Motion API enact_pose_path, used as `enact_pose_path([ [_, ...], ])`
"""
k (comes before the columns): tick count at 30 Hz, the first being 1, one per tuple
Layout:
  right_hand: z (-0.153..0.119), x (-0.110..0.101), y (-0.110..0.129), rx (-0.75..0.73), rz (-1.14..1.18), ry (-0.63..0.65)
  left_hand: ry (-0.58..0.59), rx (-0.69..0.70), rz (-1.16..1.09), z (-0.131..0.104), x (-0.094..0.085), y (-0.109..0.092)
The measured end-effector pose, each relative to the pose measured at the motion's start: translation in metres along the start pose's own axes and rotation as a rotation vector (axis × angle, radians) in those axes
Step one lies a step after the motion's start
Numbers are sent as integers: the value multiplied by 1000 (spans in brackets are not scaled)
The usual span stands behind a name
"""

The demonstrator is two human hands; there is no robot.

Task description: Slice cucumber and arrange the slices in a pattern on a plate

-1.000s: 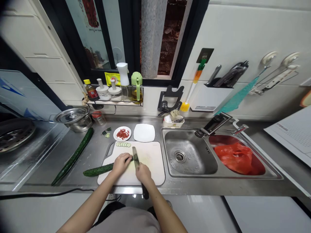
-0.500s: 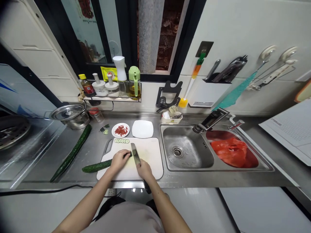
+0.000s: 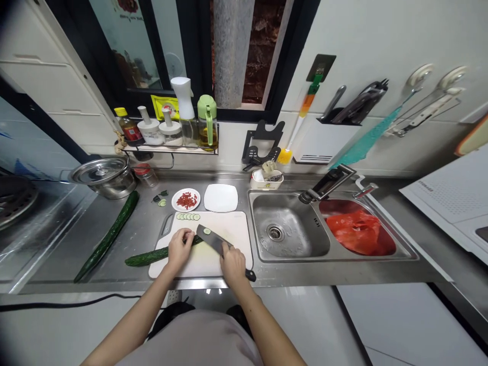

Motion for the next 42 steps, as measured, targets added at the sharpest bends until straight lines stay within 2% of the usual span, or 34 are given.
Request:
enact_pose_path([
  [3, 0, 1, 0, -25, -45, -19, 1, 25, 41, 4, -5, -7],
  [7, -2, 2, 1, -56, -66, -55, 138, 112, 134, 13, -1, -24],
  [14, -6, -3, 0, -72, -128, -108, 296, 82, 233, 21, 7, -34],
  [22, -6, 3, -9, -68, -127, -105, 375, 34, 173, 24, 15, -37],
  [26, -5, 6, -11, -55, -111, -91, 393, 31, 73, 26, 19, -38],
  [29, -5, 5, -15, -32, -87, -83, 373, -9, -72, 31, 22, -31],
  [34, -4, 5, -27, 13, -43, -90, 165, -208, -219, 46, 12, 2],
  [38, -2, 6, -37, 35, -20, -90, 143, -313, -132, 64, 9, 20],
  [42, -1, 6, -41, 58, -7, -89, 183, -344, -2, 83, 16, 22],
])
Point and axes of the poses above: each hand's wrist, its own z-axis towards the middle knuckle, its own x-axis out of the palm, y = z × x, the point moved 7 cm from there along z, towards the middle knuckle, and after that the axes turned 13 degrees about y, right-handed, at the moved point
